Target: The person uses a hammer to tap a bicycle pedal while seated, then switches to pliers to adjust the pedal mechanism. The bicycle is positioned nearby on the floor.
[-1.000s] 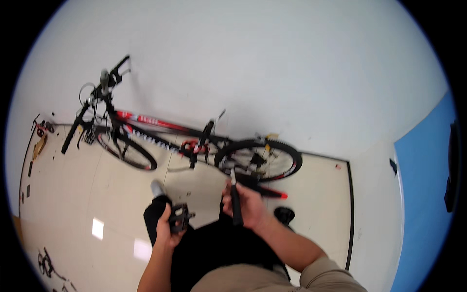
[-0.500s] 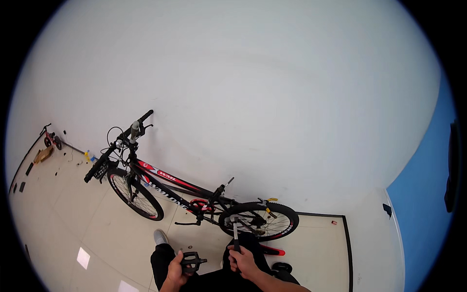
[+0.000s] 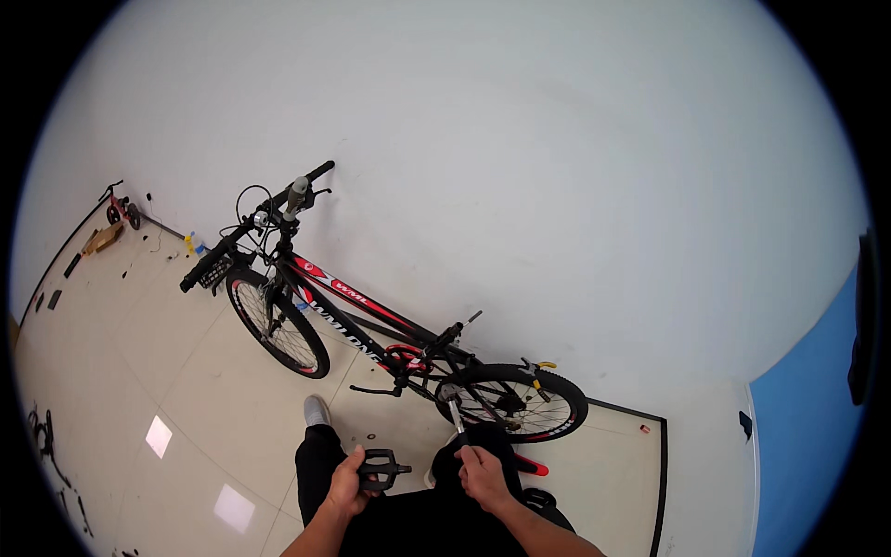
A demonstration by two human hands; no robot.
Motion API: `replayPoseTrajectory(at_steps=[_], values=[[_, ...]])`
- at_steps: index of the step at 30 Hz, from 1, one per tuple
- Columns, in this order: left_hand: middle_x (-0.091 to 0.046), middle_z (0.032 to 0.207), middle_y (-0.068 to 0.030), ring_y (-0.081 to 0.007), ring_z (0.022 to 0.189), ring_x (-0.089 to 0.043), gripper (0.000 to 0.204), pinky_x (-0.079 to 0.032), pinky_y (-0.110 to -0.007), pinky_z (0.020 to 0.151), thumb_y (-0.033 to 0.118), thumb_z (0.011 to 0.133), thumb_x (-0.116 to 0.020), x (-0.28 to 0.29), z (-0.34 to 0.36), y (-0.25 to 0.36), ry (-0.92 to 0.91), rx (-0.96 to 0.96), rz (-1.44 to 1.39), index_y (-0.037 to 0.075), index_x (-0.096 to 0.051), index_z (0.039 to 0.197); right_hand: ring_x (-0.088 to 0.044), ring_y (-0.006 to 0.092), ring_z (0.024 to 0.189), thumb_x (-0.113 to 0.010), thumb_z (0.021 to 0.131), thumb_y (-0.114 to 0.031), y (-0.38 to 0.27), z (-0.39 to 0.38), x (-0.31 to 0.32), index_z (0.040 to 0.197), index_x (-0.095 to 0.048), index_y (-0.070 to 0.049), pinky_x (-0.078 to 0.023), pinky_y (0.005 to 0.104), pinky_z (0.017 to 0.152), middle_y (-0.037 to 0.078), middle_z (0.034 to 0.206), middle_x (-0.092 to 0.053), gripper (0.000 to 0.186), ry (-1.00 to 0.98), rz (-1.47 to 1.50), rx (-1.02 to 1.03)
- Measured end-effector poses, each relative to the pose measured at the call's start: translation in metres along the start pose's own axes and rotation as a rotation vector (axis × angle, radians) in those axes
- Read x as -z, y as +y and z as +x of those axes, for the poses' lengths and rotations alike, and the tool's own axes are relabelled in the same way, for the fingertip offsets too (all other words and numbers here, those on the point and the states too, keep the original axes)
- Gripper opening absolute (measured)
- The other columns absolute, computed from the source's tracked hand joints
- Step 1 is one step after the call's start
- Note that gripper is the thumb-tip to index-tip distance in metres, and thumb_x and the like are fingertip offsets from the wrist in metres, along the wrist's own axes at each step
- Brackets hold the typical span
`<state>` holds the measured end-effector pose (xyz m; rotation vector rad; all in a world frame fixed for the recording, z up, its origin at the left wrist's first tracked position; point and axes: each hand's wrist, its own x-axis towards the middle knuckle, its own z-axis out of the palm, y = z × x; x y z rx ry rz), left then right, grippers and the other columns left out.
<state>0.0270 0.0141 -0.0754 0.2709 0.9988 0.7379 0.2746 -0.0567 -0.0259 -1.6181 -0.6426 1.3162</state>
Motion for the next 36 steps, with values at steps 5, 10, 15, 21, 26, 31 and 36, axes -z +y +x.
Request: replayPoseTrajectory(at_steps=[5, 10, 15, 21, 26, 31, 36], values=[[-0.053, 0.066, -0.0036, -0.0181, 0.050, -0.050, 0.033, -0.043, -0.034, 0.046, 0.041, 0.104, -0.051, -0.006, 0.021, -0.002, -0.002, 0.024, 0.055, 0.009, -0.056, 0.101, -0.059, 0.0188, 0.063, -0.058, 0.098, -0.019, -0.039, 0.028, 0.035, 0.110, -0.064, -0.002, -0.046, 0.0310, 0.058, 0.006, 0.071, -0.061, 0.021, 0.131, -0.482, 0.708], [-0.055, 0.073, -0.0038, -0.0177, 0.057, -0.052, 0.029, -0.041, -0.035, 0.048, 0.041, 0.103, -0.050, -0.016, 0.084, -0.003, 0.052, 0.089, 0.295, 0.012, -0.055, 0.100, -0.068, 0.0378, 0.078, -0.064, 0.093, -0.020, -0.133, 0.097, 0.067, 0.107, -0.068, -0.005, -0.053, 0.0432, 0.070, 0.017, 0.083, -0.069, 0.021, 0.333, -0.912, 0.914], [-0.055, 0.071, -0.0046, -0.0168, 0.054, -0.053, 0.033, -0.042, -0.034, 0.044, 0.039, 0.103, -0.051, -0.026, 0.127, 0.006, 0.054, 0.052, 0.185, 0.007, -0.056, 0.109, -0.067, 0.0389, 0.078, -0.063, 0.094, -0.031, -0.196, 0.189, 0.063, 0.099, -0.068, -0.005, -0.052, 0.0476, 0.071, 0.018, 0.083, -0.069, 0.027, 0.312, -1.217, 0.763], [-0.055, 0.070, -0.0045, -0.0168, 0.051, -0.052, 0.032, -0.042, -0.034, 0.041, 0.037, 0.103, -0.051, -0.034, 0.137, 0.010, 0.096, 0.061, 0.037, 0.006, -0.055, 0.107, -0.066, 0.0353, 0.075, -0.060, 0.096, -0.034, -0.220, 0.278, 0.074, 0.093, -0.067, -0.007, -0.053, 0.0468, 0.069, 0.014, 0.081, -0.068, 0.028, 0.178, -1.611, 0.796], [-0.056, 0.071, -0.0051, -0.0155, 0.051, -0.053, 0.031, -0.042, -0.032, 0.039, 0.036, 0.103, -0.052, -0.031, 0.135, 0.016, 0.098, 0.062, -0.005, 0.006, -0.054, 0.107, -0.066, 0.0324, 0.078, -0.062, 0.095, -0.033, -0.227, 0.323, 0.073, 0.093, -0.067, -0.009, -0.052, 0.0452, 0.069, 0.012, 0.082, -0.065, 0.025, 0.089, -1.640, 0.982], [-0.057, 0.072, -0.0059, -0.0169, 0.052, -0.055, 0.028, -0.044, -0.034, 0.041, 0.036, 0.103, -0.053, -0.037, 0.138, 0.016, 0.130, 0.068, 0.001, 0.007, -0.054, 0.102, -0.066, 0.0357, 0.084, -0.060, 0.096, -0.031, -0.246, 0.354, 0.086, 0.100, -0.066, -0.006, -0.052, 0.0468, 0.076, 0.016, 0.089, -0.068, 0.027, 0.357, -1.516, 0.767], [-0.058, 0.072, -0.0058, -0.0173, 0.054, -0.055, 0.027, -0.045, -0.035, 0.043, 0.035, 0.102, -0.054, -0.036, 0.139, 0.014, 0.121, 0.070, -0.005, 0.008, -0.054, 0.100, -0.067, 0.0361, 0.085, -0.059, 0.097, -0.033, -0.245, 0.350, 0.079, 0.103, -0.067, -0.005, -0.051, 0.0463, 0.078, 0.016, 0.089, -0.070, 0.030, 0.299, -1.498, 0.789]])
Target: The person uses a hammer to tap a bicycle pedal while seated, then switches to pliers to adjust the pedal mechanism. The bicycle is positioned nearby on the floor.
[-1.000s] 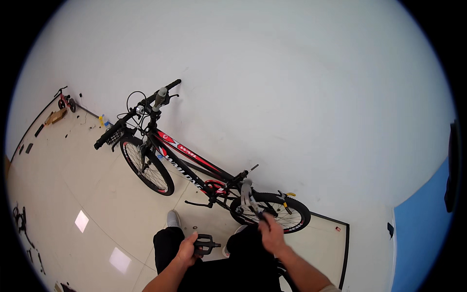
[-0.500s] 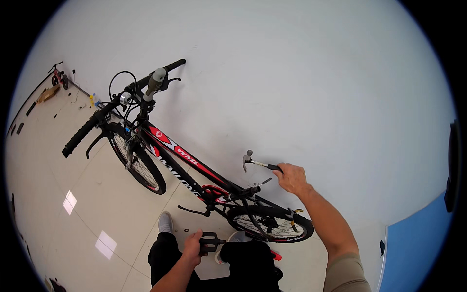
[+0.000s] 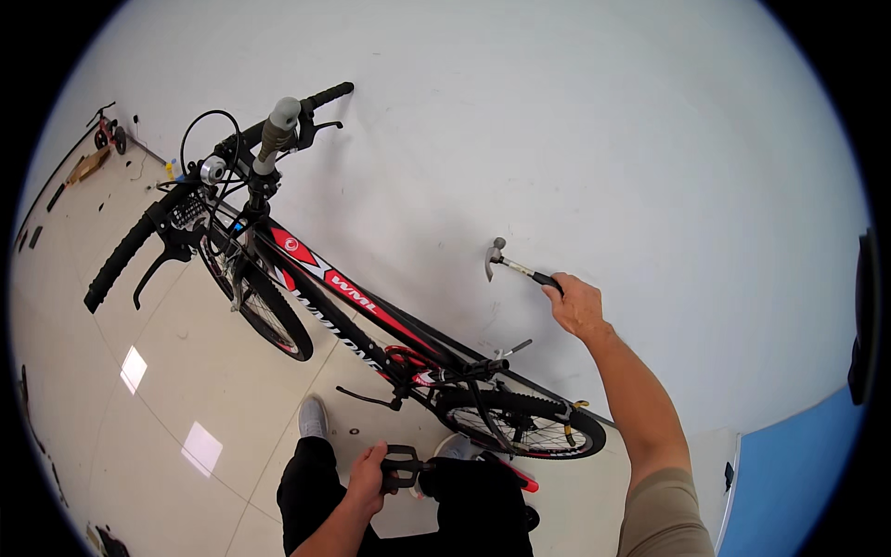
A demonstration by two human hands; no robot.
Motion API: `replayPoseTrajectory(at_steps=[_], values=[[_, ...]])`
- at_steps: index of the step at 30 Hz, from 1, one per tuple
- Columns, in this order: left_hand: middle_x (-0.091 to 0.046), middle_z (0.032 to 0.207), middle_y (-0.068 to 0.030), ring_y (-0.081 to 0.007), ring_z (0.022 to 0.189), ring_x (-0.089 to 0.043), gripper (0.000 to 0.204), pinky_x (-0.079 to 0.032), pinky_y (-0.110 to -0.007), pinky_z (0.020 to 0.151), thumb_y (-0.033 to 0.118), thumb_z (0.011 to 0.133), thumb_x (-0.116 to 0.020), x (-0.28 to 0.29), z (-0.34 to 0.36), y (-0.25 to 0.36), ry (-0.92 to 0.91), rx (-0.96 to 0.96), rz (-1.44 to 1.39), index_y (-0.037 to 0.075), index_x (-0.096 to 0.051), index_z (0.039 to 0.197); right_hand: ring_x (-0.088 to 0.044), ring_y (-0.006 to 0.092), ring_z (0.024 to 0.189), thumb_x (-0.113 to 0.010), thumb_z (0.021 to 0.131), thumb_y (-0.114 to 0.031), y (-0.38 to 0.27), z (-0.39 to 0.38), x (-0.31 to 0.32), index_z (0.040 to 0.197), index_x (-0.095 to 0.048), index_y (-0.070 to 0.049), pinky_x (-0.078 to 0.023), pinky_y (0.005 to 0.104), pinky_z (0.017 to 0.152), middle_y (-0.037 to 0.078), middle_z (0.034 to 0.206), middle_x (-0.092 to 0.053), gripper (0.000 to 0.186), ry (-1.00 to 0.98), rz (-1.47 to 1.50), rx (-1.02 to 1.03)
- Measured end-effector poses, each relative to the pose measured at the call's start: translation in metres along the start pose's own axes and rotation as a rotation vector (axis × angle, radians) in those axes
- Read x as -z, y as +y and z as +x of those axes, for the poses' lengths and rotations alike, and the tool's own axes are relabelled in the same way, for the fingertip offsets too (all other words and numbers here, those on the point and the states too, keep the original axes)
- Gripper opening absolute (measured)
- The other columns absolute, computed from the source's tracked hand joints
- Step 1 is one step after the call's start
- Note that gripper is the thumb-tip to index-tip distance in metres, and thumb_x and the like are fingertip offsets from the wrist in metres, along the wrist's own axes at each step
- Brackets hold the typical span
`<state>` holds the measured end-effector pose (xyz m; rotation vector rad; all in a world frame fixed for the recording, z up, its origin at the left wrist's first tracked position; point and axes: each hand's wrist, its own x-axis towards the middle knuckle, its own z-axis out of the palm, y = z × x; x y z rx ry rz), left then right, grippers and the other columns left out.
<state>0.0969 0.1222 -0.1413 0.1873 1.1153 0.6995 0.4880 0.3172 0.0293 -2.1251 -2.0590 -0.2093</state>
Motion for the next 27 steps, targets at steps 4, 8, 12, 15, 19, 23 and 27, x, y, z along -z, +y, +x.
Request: replayPoseTrajectory(at_steps=[4, 8, 12, 15, 19, 23, 27], values=[[-0.058, 0.074, -0.0053, -0.0165, 0.055, -0.055, 0.026, -0.045, -0.035, 0.044, 0.035, 0.102, -0.054, 0.001, 0.000, -0.003, -0.017, 0.009, 0.004, 0.009, -0.054, 0.101, -0.067, 0.0367, 0.087, -0.058, 0.096, -0.035, -0.003, 0.007, 0.004, 0.105, -0.068, -0.006, -0.051, 0.0471, 0.080, 0.017, 0.090, -0.071, 0.033, -0.062, 0.037, -0.213], [-0.059, 0.078, -0.0048, -0.0153, 0.058, -0.055, 0.026, -0.045, -0.035, 0.045, 0.035, 0.103, -0.053, 0.001, 0.002, -0.005, -0.005, 0.027, 0.015, 0.009, -0.054, 0.103, -0.067, 0.0374, 0.089, -0.058, 0.096, -0.037, -0.003, -0.008, 0.005, 0.106, -0.068, -0.006, -0.051, 0.0472, 0.081, 0.018, 0.091, -0.071, 0.035, -0.046, 0.035, -0.212], [-0.055, 0.073, -0.0047, -0.0156, 0.053, -0.053, 0.029, -0.042, -0.034, 0.040, 0.035, 0.102, -0.054, -0.001, 0.002, -0.003, 0.017, -0.014, -0.033, 0.006, -0.054, 0.103, -0.067, 0.0372, 0.087, -0.059, 0.095, -0.038, -0.013, -0.054, 0.008, 0.109, -0.069, -0.006, -0.051, 0.0459, 0.079, 0.018, 0.090, -0.071, 0.036, 0.005, 0.148, -0.261], [-0.055, 0.073, -0.0046, -0.0162, 0.053, -0.053, 0.029, -0.042, -0.034, 0.041, 0.035, 0.102, -0.053, 0.004, 0.000, -0.002, 0.018, -0.021, -0.033, 0.006, -0.054, 0.105, -0.066, 0.0302, 0.078, -0.061, 0.095, -0.036, -0.015, -0.104, 0.010, 0.109, -0.069, -0.005, -0.050, 0.0408, 0.073, 0.014, 0.082, -0.069, 0.035, 0.045, 0.335, -0.403], [-0.055, 0.073, -0.0044, -0.0166, 0.054, -0.053, 0.030, -0.042, -0.034, 0.042, 0.036, 0.102, -0.053, 0.002, -0.005, 0.003, 0.002, -0.016, -0.025, 0.007, -0.055, 0.106, -0.051, 0.0117, 0.057, -0.060, 0.099, -0.027, -0.009, -0.195, 0.014, 0.107, -0.066, 0.001, -0.040, 0.0273, 0.053, 0.003, 0.068, -0.059, 0.030, 0.039, 0.942, -0.598], [-0.055, 0.072, -0.0038, -0.0165, 0.055, -0.053, 0.029, -0.043, -0.034, 0.044, 0.036, 0.101, -0.056, 0.005, -0.003, -0.002, -0.014, 0.007, -0.004, 0.008, -0.056, 0.107, -0.048, 0.0098, 0.049, -0.062, 0.098, -0.020, -0.067, -0.282, 0.046, 0.103, -0.064, -0.001, -0.035, 0.0250, 0.044, 0.002, 0.064, -0.055, 0.020, -0.054, 1.348, -0.737], [-0.053, 0.071, -0.0029, -0.0163, 0.055, -0.053, 0.026, -0.042, -0.034, 0.046, 0.033, 0.097, -0.062, 0.005, -0.001, -0.005, -0.064, -0.024, -0.026, 0.010, -0.056, 0.109, -0.051, 0.0130, 0.049, -0.067, 0.094, -0.017, -0.124, -0.338, 0.053, 0.090, -0.060, -0.004, -0.041, 0.0280, 0.047, 0.003, 0.065, -0.056, 0.015, -0.231, 1.606, -0.984]])
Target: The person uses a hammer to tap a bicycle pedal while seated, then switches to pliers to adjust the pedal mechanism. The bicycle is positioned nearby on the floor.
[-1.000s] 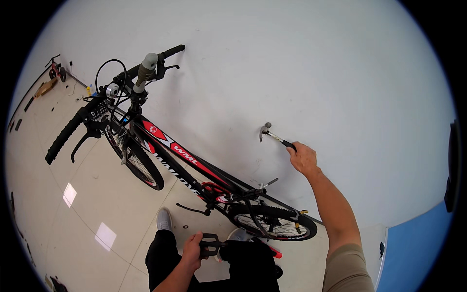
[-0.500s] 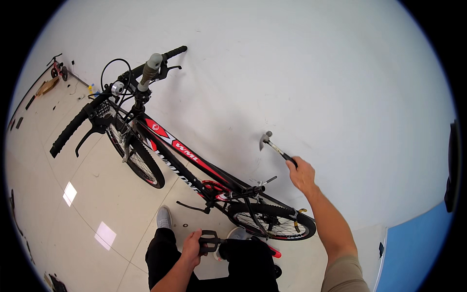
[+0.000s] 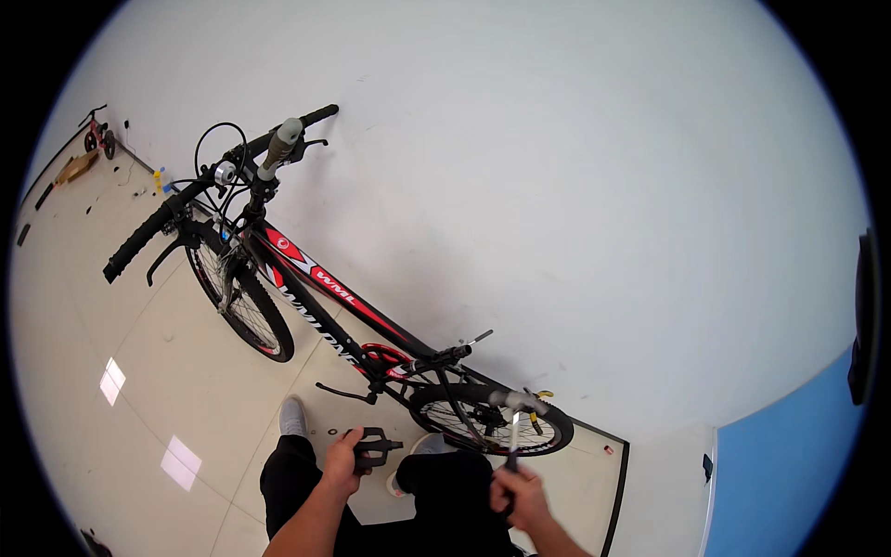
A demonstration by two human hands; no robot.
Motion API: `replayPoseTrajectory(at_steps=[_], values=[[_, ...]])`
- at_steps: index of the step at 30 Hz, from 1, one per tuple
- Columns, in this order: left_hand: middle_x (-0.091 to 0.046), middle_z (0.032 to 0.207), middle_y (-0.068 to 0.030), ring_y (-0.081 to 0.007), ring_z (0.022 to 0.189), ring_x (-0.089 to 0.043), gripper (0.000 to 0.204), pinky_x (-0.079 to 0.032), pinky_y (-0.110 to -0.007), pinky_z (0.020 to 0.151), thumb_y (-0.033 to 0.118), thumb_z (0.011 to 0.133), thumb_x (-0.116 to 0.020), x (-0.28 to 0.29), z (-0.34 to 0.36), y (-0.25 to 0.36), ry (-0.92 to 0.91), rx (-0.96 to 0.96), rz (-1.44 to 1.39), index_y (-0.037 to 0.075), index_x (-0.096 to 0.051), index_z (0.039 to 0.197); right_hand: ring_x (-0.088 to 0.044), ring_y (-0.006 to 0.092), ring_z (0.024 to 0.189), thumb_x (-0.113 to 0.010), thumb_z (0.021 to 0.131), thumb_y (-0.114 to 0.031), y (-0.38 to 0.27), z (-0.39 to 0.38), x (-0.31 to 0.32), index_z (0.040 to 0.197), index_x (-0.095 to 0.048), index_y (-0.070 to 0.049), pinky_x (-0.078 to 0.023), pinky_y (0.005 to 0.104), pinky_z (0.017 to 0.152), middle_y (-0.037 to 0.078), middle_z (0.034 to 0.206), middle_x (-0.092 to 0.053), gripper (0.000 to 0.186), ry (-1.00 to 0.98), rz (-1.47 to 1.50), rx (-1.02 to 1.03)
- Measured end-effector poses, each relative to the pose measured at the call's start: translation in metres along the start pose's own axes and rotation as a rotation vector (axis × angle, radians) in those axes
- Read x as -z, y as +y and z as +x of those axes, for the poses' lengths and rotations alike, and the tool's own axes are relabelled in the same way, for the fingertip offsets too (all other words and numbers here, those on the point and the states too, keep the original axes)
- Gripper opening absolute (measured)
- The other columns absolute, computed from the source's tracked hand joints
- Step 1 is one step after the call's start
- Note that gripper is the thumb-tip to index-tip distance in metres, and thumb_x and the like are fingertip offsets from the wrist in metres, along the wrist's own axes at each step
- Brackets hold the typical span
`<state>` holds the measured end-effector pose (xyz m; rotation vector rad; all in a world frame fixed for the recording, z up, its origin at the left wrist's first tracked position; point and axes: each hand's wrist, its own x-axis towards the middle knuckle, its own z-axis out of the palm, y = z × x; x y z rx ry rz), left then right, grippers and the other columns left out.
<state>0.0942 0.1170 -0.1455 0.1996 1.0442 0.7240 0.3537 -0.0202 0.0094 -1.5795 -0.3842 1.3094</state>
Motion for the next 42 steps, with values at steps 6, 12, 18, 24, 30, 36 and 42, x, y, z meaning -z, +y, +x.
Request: replayPoseTrajectory(at_steps=[6, 12, 18, 24, 30, 36, 42], values=[[-0.053, 0.074, -0.0018, -0.0158, 0.060, -0.054, 0.020, -0.040, -0.033, 0.046, 0.033, 0.098, -0.059, 0.011, -0.003, 0.002, 0.067, -0.063, -0.006, 0.013, -0.058, 0.103, -0.047, 0.0125, 0.051, -0.069, 0.094, -0.016, 0.051, -0.010, -0.041, 0.091, -0.056, -0.005, -0.038, 0.0296, 0.047, 0.001, 0.063, -0.049, 0.016, -0.183, -0.031, -0.273], [-0.067, 0.090, -0.0017, -0.0176, 0.076, -0.062, 0.023, -0.046, -0.037, 0.062, 0.035, 0.093, -0.066, 0.023, -0.013, -0.015, 0.212, -0.110, 0.095, 0.014, -0.067, 0.104, -0.031, 0.0077, 0.044, -0.061, 0.097, -0.013, 0.089, -0.004, -0.038, 0.081, -0.046, -0.017, -0.027, 0.0279, 0.044, -0.007, 0.054, -0.029, 0.022, -0.438, 0.318, -0.719], [-0.061, 0.083, 0.0016, -0.0128, 0.071, -0.058, 0.025, -0.046, -0.031, 0.054, 0.031, 0.091, -0.075, 0.032, -0.048, -0.020, 0.144, -0.171, 0.069, 0.017, -0.061, 0.106, -0.040, 0.0114, 0.045, -0.055, 0.098, -0.017, 0.095, -0.001, -0.052, 0.075, -0.045, -0.015, -0.037, 0.0257, 0.042, -0.004, 0.053, -0.037, 0.025, -0.380, 0.302, -0.873], [-0.057, 0.084, 0.0032, -0.0114, 0.077, -0.057, 0.023, -0.048, -0.032, 0.067, 0.031, 0.093, -0.073, 0.039, -0.116, -0.008, 0.009, -0.143, 0.050, 0.018, -0.061, 0.108, -0.039, 0.0117, 0.044, -0.055, 0.096, -0.016, 0.110, 0.008, -0.049, 0.067, -0.040, -0.016, -0.036, 0.0247, 0.041, -0.003, 0.053, -0.036, 0.033, -0.393, 0.230, -0.758], [-0.058, 0.088, 0.0015, -0.0143, 0.084, -0.058, 0.017, -0.049, -0.033, 0.071, 0.026, 0.094, -0.071, 0.048, -0.186, 0.001, 0.007, -0.180, -0.160, 0.016, -0.062, 0.104, -0.038, 0.0141, 0.045, -0.057, 0.093, -0.008, 0.085, -0.019, -0.065, 0.074, -0.045, -0.012, -0.035, 0.0297, 0.042, 0.001, 0.056, -0.039, 0.024, -0.349, 0.017, -0.420], [-0.059, 0.086, -0.0005, -0.0166, 0.082, -0.056, 0.009, -0.049, -0.034, 0.070, 0.023, 0.097, -0.067, 0.066, -0.195, -0.001, 0.027, -0.255, -0.242, 0.017, -0.061, 0.097, -0.049, 0.0107, 0.047, -0.058, 0.089, 0.001, 0.097, -0.038, -0.076, 0.088, -0.054, -0.002, -0.042, 0.0288, 0.045, 0.002, 0.060, -0.050, 0.006, -0.296, -0.134, 0.226], [-0.062, 0.087, 0.0002, -0.0151, 0.081, -0.059, 0.009, -0.051, -0.035, 0.072, 0.021, 0.097, -0.066, 0.049, -0.191, 0.025, 0.011, -0.350, -0.188, 0.017, -0.059, 0.101, -0.046, 0.0096, 0.050, -0.060, 0.095, -0.010, 0.069, -0.024, -0.071, 0.088, -0.054, -0.004, -0.039, 0.0282, 0.048, 0.001, 0.066, -0.050, 0.011, -0.269, -0.004, 0.278]])
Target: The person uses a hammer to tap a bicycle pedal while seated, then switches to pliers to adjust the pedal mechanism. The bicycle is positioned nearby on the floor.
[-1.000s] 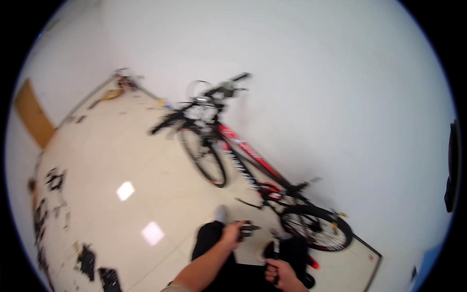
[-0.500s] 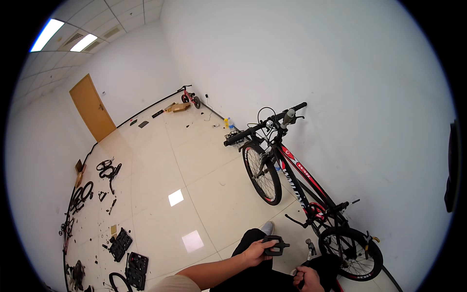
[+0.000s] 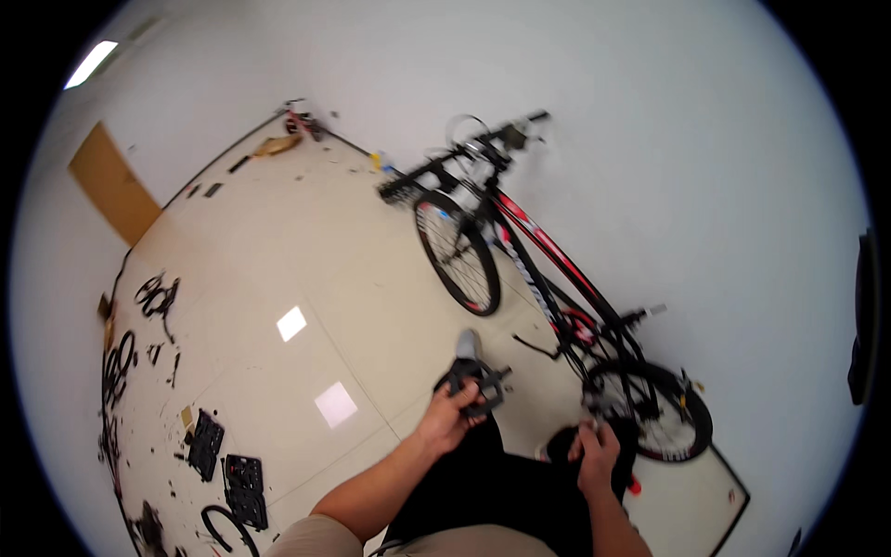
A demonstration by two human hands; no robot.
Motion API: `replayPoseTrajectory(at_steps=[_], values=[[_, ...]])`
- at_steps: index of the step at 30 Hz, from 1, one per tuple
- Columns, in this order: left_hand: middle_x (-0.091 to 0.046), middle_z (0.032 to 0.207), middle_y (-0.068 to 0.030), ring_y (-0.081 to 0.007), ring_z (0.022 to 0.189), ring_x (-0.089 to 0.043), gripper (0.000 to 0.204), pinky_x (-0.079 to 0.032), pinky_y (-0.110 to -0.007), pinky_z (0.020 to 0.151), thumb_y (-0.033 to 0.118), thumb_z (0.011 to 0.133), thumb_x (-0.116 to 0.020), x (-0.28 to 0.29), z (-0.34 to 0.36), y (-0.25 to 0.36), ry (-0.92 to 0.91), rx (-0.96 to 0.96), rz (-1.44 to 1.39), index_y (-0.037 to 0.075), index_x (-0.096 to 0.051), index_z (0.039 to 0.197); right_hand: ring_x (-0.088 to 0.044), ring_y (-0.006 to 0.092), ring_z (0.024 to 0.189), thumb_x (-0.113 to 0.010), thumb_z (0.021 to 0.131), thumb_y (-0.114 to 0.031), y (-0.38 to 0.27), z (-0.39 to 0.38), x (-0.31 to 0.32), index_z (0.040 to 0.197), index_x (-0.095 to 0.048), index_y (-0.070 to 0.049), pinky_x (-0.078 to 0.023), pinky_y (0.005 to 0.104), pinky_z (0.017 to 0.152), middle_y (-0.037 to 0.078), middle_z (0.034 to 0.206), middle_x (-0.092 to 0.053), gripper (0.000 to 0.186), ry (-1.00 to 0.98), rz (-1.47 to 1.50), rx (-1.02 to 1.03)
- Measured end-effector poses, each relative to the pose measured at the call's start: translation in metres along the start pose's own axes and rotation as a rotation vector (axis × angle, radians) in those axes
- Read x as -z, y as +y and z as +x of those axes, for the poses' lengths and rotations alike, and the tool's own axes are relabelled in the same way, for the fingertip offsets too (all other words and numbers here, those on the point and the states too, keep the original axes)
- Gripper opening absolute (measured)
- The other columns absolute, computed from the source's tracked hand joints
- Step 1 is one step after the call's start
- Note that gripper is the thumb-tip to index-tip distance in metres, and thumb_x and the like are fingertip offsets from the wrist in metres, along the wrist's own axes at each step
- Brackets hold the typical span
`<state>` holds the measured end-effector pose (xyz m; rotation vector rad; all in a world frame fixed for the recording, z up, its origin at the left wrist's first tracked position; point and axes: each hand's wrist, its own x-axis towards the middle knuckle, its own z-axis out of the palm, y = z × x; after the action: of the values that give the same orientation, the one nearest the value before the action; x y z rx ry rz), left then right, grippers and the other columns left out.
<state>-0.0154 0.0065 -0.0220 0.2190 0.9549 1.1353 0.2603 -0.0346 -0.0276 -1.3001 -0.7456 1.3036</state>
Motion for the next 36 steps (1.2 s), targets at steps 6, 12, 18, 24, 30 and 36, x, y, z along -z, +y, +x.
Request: replayPoseTrajectory(at_steps=[6, 12, 18, 24, 30, 36], values=[[-0.063, 0.088, -0.0032, -0.0183, 0.083, -0.062, 0.013, -0.051, -0.038, 0.078, 0.017, 0.099, -0.064, -0.004, -0.002, -0.004, -0.040, -0.037, 0.069, 0.013, -0.059, 0.111, -0.043, 0.0107, 0.049, -0.057, 0.100, -0.023, -0.004, -0.003, 0.003, 0.099, -0.059, -0.003, -0.037, 0.0281, 0.046, 0.001, 0.062, -0.046, 0.020, 0.034, 0.140, -0.179], [-0.058, 0.083, -0.0044, -0.0204, 0.079, -0.058, 0.021, -0.049, -0.034, 0.071, 0.026, 0.099, -0.062, -0.034, -0.027, -0.009, -0.111, 0.139, -0.170, 0.007, -0.059, 0.108, -0.042, 0.0089, 0.050, -0.051, 0.105, -0.024, -0.009, -0.012, -0.004, 0.105, -0.061, -0.001, -0.037, 0.0266, 0.047, 0.001, 0.063, -0.048, 0.025, -0.124, 0.141, -0.104], [-0.054, 0.071, -0.0046, -0.0166, 0.066, -0.048, 0.028, -0.041, -0.027, 0.056, 0.031, 0.099, -0.059, -0.037, -0.033, -0.031, -0.135, 0.352, -0.356, 0.004, -0.062, 0.101, -0.042, 0.0057, 0.051, -0.046, 0.107, -0.022, -0.001, -0.024, -0.011, 0.112, -0.061, 0.001, -0.037, 0.0234, 0.048, -0.001, 0.064, -0.048, 0.028, -0.191, 0.008, -0.012], [-0.047, 0.060, 0.0001, -0.0128, 0.054, -0.040, 0.037, -0.033, -0.024, 0.046, 0.041, 0.101, -0.055, -0.024, -0.019, -0.033, -0.240, 0.405, -0.394, 0.005, -0.063, 0.098, -0.042, 0.0035, 0.058, -0.053, 0.105, -0.018, -0.001, -0.028, -0.014, 0.113, -0.063, 0.002, -0.036, 0.0217, 0.052, -0.004, 0.070, -0.049, 0.024, -0.151, -0.080, 0.166], [-0.045, 0.056, 0.0026, -0.0112, 0.050, -0.037, 0.043, -0.031, -0.023, 0.038, 0.047, 0.103, -0.052, -0.017, -0.003, -0.033, -0.355, 0.433, -0.339, 0.008, -0.064, 0.091, -0.043, 0.0058, 0.061, -0.059, 0.099, -0.006, -0.013, -0.034, -0.015, 0.117, -0.060, 0.005, -0.038, 0.0238, 0.055, 0.000, 0.073, -0.052, 0.021, -0.216, -0.303, 0.393], [-0.044, 0.058, -0.0013, -0.0132, 0.051, -0.039, 0.049, -0.031, -0.023, 0.035, 0.050, 0.100, -0.054, -0.012, -0.001, -0.038, -0.398, 0.499, -0.408, 0.002, -0.064, 0.106, -0.048, 0.0076, 0.060, -0.061, 0.095, -0.002, -0.022, -0.052, -0.023, 0.117, -0.060, 0.006, -0.040, 0.0245, 0.055, 0.003, 0.073, -0.054, 0.024, -0.233, -0.303, 0.449]])
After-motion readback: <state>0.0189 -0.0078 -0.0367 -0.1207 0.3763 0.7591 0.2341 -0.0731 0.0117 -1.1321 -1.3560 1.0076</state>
